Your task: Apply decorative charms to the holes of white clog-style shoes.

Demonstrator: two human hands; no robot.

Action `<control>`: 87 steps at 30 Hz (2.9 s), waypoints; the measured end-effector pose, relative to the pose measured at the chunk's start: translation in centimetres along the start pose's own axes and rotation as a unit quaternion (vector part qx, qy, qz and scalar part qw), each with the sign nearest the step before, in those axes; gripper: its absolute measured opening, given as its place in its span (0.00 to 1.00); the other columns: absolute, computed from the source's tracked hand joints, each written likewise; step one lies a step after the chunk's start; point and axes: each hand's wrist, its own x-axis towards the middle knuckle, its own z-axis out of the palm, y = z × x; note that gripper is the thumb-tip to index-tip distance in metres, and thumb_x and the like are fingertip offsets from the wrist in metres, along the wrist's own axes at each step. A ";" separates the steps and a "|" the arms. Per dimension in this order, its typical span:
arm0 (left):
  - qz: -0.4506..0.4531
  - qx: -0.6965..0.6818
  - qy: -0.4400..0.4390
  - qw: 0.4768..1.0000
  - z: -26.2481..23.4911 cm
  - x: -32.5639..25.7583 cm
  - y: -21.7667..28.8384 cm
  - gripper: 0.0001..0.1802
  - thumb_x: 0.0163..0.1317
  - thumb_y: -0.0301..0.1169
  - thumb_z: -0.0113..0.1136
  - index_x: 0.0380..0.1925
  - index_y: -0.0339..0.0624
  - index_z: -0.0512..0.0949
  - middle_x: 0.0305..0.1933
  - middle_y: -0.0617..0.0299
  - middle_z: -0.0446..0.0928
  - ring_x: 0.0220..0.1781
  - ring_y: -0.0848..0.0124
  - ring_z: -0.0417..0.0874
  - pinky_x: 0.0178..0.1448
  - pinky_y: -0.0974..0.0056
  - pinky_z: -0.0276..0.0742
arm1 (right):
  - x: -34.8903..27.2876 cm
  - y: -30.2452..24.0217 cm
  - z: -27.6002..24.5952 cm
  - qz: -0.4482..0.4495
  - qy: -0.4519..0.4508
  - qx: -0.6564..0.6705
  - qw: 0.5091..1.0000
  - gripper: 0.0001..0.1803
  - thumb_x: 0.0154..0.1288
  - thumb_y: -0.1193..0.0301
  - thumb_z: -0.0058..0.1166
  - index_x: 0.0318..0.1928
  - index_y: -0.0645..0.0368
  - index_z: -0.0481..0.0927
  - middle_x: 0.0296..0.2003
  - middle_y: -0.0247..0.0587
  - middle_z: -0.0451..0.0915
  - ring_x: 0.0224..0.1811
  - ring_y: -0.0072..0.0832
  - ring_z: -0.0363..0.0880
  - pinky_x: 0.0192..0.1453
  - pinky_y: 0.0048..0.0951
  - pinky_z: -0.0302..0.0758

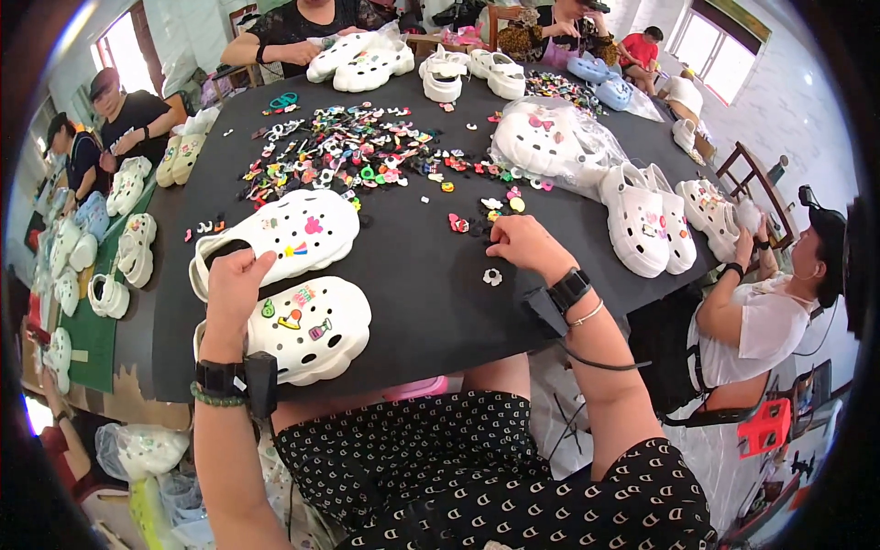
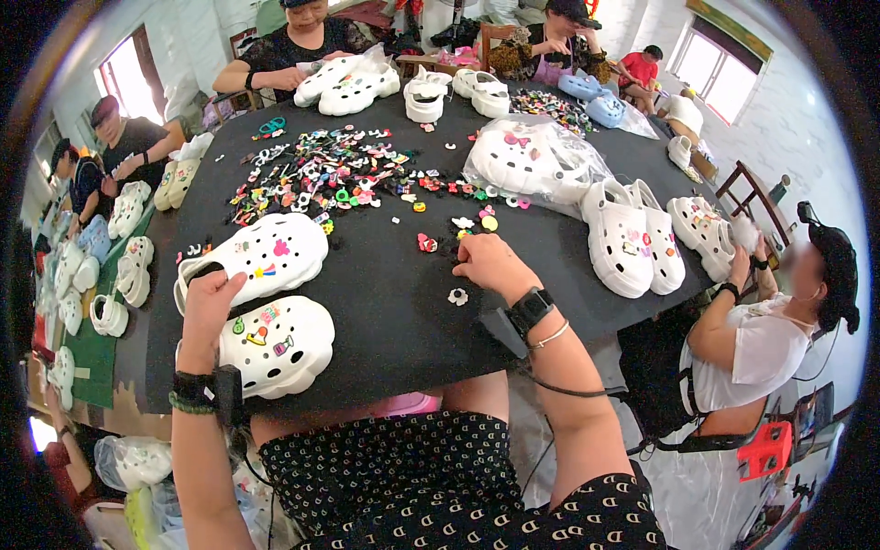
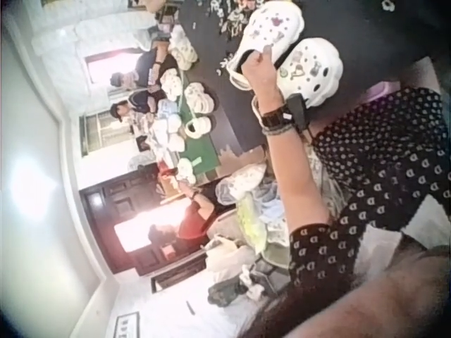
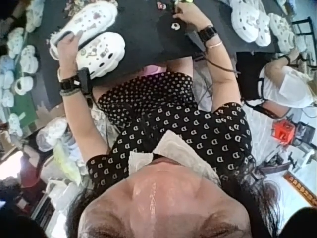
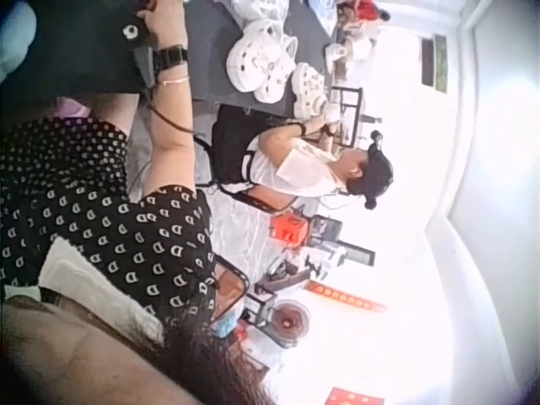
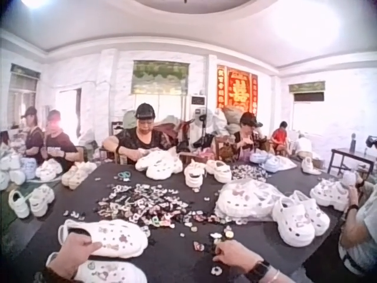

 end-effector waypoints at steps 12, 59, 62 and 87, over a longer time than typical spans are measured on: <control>-0.013 0.002 -0.018 1.000 0.3 0.2 0.8 0.22 0.62 0.31 0.66 0.15 0.38 0.66 0.19 0.76 0.58 0.24 0.83 0.54 0.26 0.67 0.50 | -2.4 1.4 0.9 -0.087 0.081 -0.052 0.992 0.09 0.54 0.73 0.58 0.36 0.63 0.81 0.35 0.50 0.79 0.42 0.47 0.79 0.49 0.44 0.77; -0.051 0.085 -0.038 0.994 -0.4 -0.8 1.3 0.23 0.55 0.40 0.70 0.22 0.27 0.75 0.19 0.56 0.72 0.22 0.72 0.69 0.30 0.60 0.68 | 7.9 -25.6 3.1 -0.312 -0.048 0.005 0.949 0.04 0.55 0.75 0.57 0.31 0.62 0.82 0.32 0.49 0.83 0.39 0.44 0.83 0.42 0.42 0.79; -0.053 0.061 -0.029 0.996 -0.6 -1.3 2.4 0.23 0.56 0.40 0.69 0.19 0.29 0.74 0.16 0.56 0.68 0.20 0.71 0.67 0.27 0.58 0.65 | 8.4 -26.1 3.4 -0.338 0.038 -0.074 0.938 0.07 0.43 0.78 0.67 0.25 0.58 0.81 0.31 0.42 0.81 0.39 0.39 0.81 0.41 0.40 0.77; -0.114 0.023 -0.090 0.989 -0.1 -0.5 1.5 0.13 0.56 0.30 0.68 0.22 0.30 0.78 0.19 0.66 0.72 0.20 0.79 0.67 0.25 0.65 0.64 | 10.4 -27.9 4.3 -0.181 -0.032 -0.146 0.972 0.53 0.35 0.75 0.76 0.66 0.43 0.63 0.58 0.49 0.69 0.59 0.56 0.71 0.55 0.60 0.70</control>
